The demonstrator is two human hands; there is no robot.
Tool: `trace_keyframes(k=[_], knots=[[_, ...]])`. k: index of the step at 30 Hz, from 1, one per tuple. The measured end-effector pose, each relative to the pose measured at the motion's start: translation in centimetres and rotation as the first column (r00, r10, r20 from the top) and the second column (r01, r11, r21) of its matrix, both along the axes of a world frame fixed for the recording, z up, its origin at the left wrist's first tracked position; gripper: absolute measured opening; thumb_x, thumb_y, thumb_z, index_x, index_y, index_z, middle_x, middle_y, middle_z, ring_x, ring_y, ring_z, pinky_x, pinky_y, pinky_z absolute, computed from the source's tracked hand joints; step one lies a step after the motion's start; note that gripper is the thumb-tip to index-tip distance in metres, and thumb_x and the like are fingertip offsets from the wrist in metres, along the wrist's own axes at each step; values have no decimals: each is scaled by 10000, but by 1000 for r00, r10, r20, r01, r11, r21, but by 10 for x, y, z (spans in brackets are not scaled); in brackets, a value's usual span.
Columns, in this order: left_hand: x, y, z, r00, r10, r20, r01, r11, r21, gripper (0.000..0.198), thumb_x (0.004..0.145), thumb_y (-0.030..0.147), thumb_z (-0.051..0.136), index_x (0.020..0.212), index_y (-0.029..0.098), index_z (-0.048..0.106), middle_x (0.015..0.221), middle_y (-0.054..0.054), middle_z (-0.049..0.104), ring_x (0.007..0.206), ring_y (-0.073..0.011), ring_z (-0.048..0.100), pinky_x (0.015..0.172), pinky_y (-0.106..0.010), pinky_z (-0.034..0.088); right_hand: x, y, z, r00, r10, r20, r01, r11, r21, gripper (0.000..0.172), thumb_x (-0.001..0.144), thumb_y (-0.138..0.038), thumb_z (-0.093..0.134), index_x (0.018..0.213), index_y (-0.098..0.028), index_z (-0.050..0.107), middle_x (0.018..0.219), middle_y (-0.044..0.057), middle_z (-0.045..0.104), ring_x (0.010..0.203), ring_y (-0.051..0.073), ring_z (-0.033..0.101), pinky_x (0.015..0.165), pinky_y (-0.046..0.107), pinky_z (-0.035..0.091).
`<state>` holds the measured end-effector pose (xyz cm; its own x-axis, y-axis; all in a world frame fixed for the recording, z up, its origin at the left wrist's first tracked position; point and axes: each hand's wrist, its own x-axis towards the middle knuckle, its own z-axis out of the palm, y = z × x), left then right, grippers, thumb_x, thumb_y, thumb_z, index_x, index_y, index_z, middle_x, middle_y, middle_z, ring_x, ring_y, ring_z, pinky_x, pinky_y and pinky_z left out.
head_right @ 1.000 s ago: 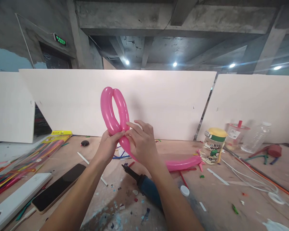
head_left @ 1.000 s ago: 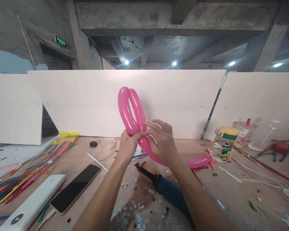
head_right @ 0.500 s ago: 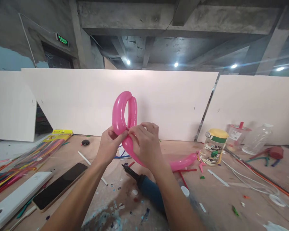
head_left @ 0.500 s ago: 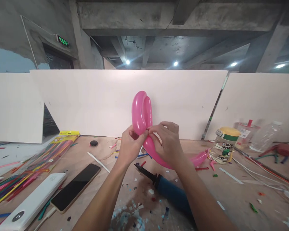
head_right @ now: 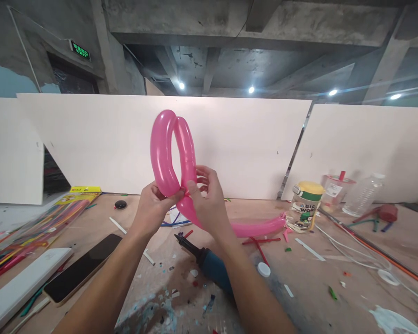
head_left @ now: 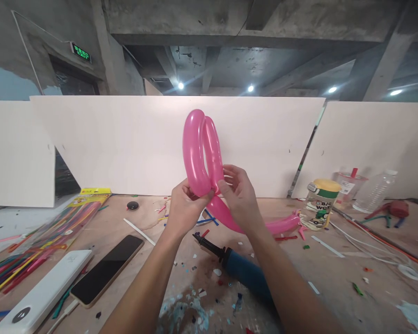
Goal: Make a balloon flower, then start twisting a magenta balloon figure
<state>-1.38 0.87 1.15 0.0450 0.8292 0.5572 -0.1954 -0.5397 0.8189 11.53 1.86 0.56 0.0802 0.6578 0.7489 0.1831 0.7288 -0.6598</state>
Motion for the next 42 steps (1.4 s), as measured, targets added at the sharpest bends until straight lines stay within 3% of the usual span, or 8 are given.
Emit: trace_keyframes(k=[2, 4, 8, 15, 21, 30, 38, 42], knots=[[-1, 0, 0, 996, -85, -23, 84, 996, -35, 150, 676, 184, 715, 810, 140, 664, 732, -28, 656, 685, -158, 597, 652, -265, 484, 5, 2, 2, 963, 240, -124, -260, 948, -183, 330, 909, -441, 459, 1171, -253, 527, 1002, 61, 623, 826, 184, 585, 703, 326, 474], [-2, 2, -1, 991, -133, 24, 134, 989, -54, 132, 684, 193, 710, 795, 139, 667, 716, -25, 648, 663, -156, 594, 661, -280, 489, 9, 1, 4, 916, 358, -179, -392, 894, -217, 356, 922, -493, 403, 1095, -241, 587, 923, 55, 634, 764, 176, 572, 679, 315, 464], [-5, 7, -4, 983, -137, 126, 148, 986, -80, 164, 691, 180, 696, 851, 145, 704, 733, -33, 665, 673, -169, 604, 618, -281, 485, 17, -5, 7, 906, 415, -88, -423, 896, -132, 370, 918, -506, 417, 1013, -249, 666, 942, 52, 638, 790, 168, 549, 717, 313, 446], [-11, 6, -9, 956, -287, -55, 282, 956, -82, 235, 701, 128, 690, 934, 140, 720, 819, -67, 701, 695, -175, 613, 604, -280, 479, 25, 0, 4, 885, 464, 31, -438, 854, -280, 213, 825, -329, 620, 998, -226, 690, 853, 32, 656, 764, 170, 584, 722, 324, 483], [-19, 9, -12, 937, -337, 93, 349, 910, -223, 294, 634, 120, 754, 926, 144, 725, 857, -87, 721, 776, -226, 667, 659, -319, 540, 20, -3, 3, 913, 324, 248, -291, 943, -159, 228, 839, -220, 547, 983, -251, 721, 934, 34, 658, 840, 179, 608, 734, 310, 489], [-22, 17, -17, 904, -397, 157, 426, 862, -276, 269, 635, 150, 779, 895, 107, 723, 888, -134, 721, 795, -243, 686, 685, -327, 570, 24, -3, 5, 885, 360, 297, -313, 930, -194, 215, 819, -208, 566, 942, -255, 736, 978, 49, 651, 864, 179, 625, 761, 320, 511], [-15, 15, -13, 868, -438, 234, 482, 857, -183, 318, 662, 143, 754, 970, 132, 677, 883, -83, 694, 758, -180, 660, 672, -272, 536, 14, -12, 8, 925, 80, 370, -87, 996, 3, 117, 780, -146, 551, 794, -195, 657, 812, 24, 609, 710, 142, 571, 639, 279, 476], [-10, 9, -11, 865, -468, 183, 493, 861, -127, 382, 696, 177, 735, 1062, 184, 628, 1010, -76, 660, 896, -189, 632, 774, -292, 504, 9, -6, 2, 910, -119, 397, 89, 992, 93, 71, 759, -134, 553, 740, -193, 588, 773, 17, 569, 671, 134, 534, 604, 266, 451]])
